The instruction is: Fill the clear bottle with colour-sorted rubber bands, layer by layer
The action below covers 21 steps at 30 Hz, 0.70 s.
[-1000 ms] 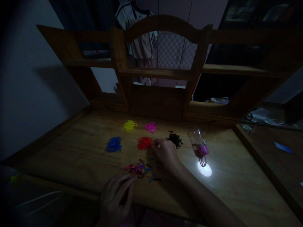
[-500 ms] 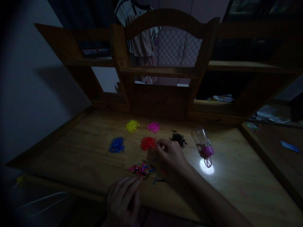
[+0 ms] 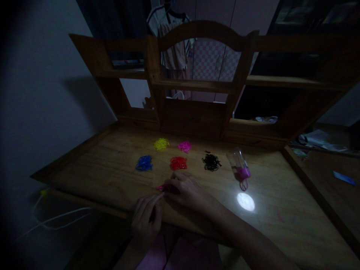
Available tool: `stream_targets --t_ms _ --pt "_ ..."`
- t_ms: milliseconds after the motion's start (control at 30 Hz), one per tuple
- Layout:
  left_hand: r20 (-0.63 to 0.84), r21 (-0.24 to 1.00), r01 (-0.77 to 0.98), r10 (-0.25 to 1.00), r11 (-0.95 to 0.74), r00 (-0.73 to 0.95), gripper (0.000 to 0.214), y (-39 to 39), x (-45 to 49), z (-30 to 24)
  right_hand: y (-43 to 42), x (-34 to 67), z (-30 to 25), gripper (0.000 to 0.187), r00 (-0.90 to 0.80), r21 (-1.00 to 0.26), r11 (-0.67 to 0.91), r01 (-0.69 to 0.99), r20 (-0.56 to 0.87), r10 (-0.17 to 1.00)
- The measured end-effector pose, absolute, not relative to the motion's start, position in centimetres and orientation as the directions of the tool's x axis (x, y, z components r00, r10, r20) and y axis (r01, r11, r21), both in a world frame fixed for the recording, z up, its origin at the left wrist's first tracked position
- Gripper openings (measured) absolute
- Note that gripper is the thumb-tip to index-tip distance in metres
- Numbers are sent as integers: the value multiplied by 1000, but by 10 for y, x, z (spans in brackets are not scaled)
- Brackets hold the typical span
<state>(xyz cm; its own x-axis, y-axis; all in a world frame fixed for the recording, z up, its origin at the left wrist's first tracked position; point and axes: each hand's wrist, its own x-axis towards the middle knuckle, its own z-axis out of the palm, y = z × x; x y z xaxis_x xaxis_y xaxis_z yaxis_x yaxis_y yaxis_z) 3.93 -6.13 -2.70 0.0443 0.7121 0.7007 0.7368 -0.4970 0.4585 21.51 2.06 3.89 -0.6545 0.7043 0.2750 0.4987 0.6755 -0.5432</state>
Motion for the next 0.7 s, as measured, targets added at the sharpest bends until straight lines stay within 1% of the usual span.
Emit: stream_targets --t_ms 67,100,167,233,300,433,567,700 --pt "678 548 682 735 -484 -24 34 -64 37 -20 22 215 36 25 -647 -557 673 486 289 706" --pt "642 607 652 764 -455 -64 31 -64 35 -15 23 216 35 23 -640 -573 667 477 294 710" --pt "526 723 594 838 -353 -142 26 -63 29 -4 24 218 34 20 -626 -607 653 453 304 718" --pt "414 784 566 894 -256 -170 21 -57 21 6 26 221 35 18 -614 -640 632 438 300 730" --pt "358 785 579 925 -221 -131 19 -46 14 12 27 223 38 14 -600 -669 606 431 289 746" --pt "309 740 626 951 -246 9 16 -21 3 8 28 227 43 8 -594 -712 570 410 265 759" --pt "246 760 603 966 -242 79 17 -3 -2 0 27 232 46 4 -610 -712 570 411 250 752" --pt "172 779 582 972 -234 160 15 5 -4 3 27 236 47 6 -651 -687 604 404 248 717"
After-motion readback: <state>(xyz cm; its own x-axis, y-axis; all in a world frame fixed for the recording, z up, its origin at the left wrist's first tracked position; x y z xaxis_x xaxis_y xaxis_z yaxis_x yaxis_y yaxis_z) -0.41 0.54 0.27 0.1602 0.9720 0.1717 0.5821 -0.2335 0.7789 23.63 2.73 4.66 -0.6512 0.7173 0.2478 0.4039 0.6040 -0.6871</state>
